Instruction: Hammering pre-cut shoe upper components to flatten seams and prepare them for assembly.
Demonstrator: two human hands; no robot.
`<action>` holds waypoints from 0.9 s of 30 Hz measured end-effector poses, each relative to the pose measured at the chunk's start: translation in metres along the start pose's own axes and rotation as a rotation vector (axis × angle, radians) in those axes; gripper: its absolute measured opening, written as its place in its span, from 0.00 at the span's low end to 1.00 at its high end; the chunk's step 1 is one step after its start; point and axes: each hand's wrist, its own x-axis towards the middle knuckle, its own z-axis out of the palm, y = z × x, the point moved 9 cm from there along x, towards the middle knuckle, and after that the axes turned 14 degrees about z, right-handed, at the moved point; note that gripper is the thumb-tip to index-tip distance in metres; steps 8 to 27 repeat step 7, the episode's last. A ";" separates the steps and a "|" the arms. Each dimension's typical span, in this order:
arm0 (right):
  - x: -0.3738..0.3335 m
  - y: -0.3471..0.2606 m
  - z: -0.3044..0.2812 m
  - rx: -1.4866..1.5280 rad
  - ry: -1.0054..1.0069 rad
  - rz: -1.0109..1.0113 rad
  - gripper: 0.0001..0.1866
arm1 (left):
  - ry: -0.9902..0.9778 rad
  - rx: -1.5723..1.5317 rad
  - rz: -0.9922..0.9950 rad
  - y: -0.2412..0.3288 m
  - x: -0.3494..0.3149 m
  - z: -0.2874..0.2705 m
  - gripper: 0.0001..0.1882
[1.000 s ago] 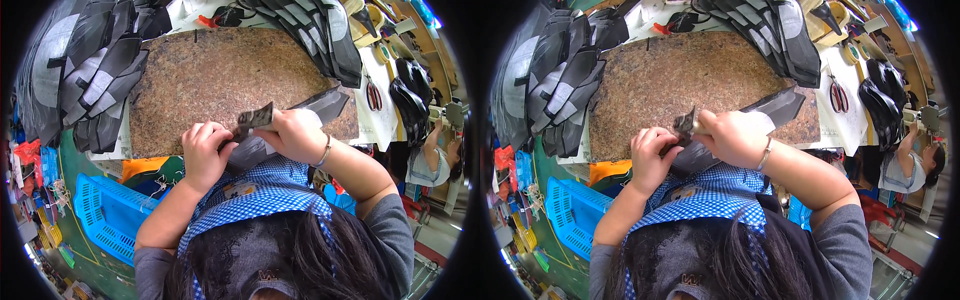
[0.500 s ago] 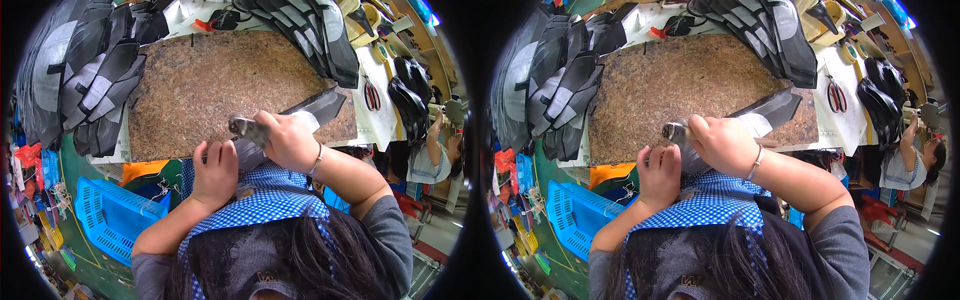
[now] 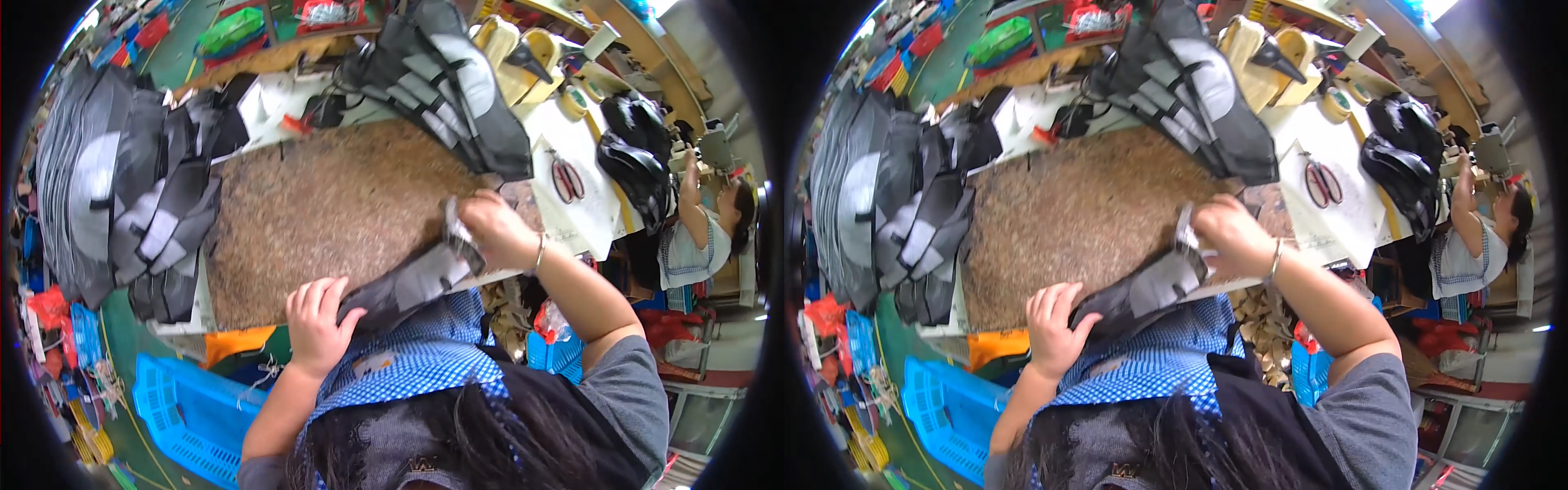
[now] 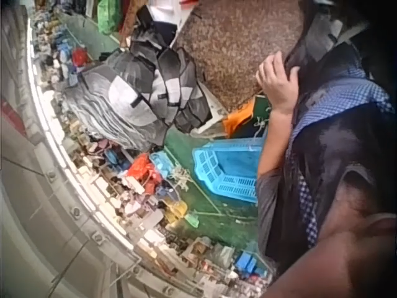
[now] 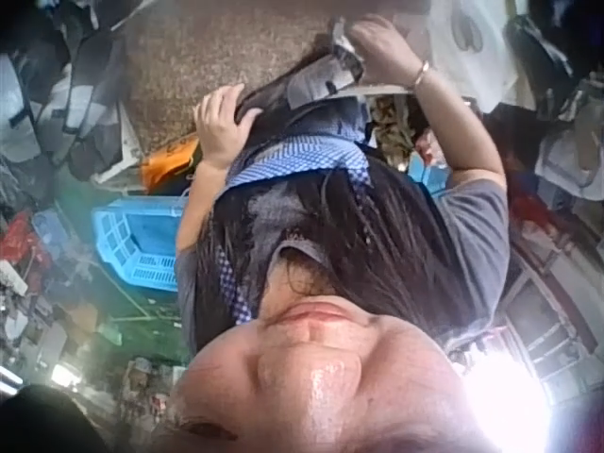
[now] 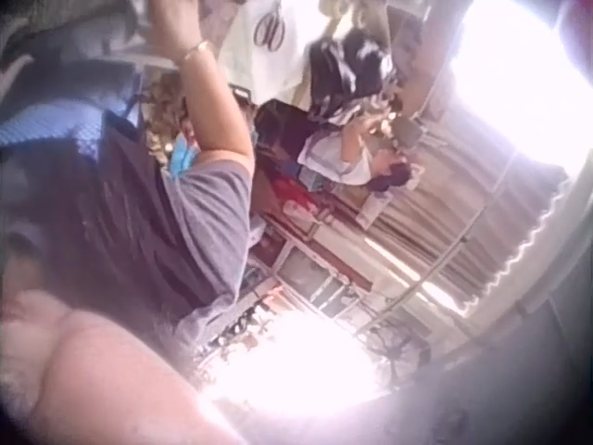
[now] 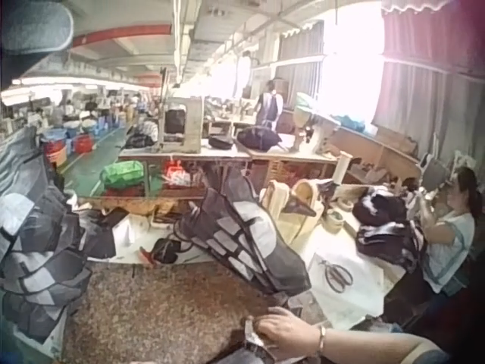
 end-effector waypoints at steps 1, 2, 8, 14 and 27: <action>-0.002 -0.007 -0.003 0.044 -0.019 -0.012 0.20 | -0.011 -0.011 -0.027 -0.004 -0.001 -0.003 0.31; -0.002 -0.014 -0.009 0.091 -0.044 -0.026 0.19 | -0.001 -0.005 -0.020 -0.007 -0.002 -0.004 0.31; 0.039 0.027 -0.083 0.528 0.189 0.634 0.17 | 0.512 0.046 -0.144 -0.031 -0.025 -0.073 0.34; 0.039 0.027 -0.083 0.528 0.189 0.634 0.17 | 0.512 0.046 -0.144 -0.031 -0.025 -0.073 0.34; 0.039 0.027 -0.083 0.528 0.189 0.634 0.17 | 0.512 0.046 -0.144 -0.031 -0.025 -0.073 0.34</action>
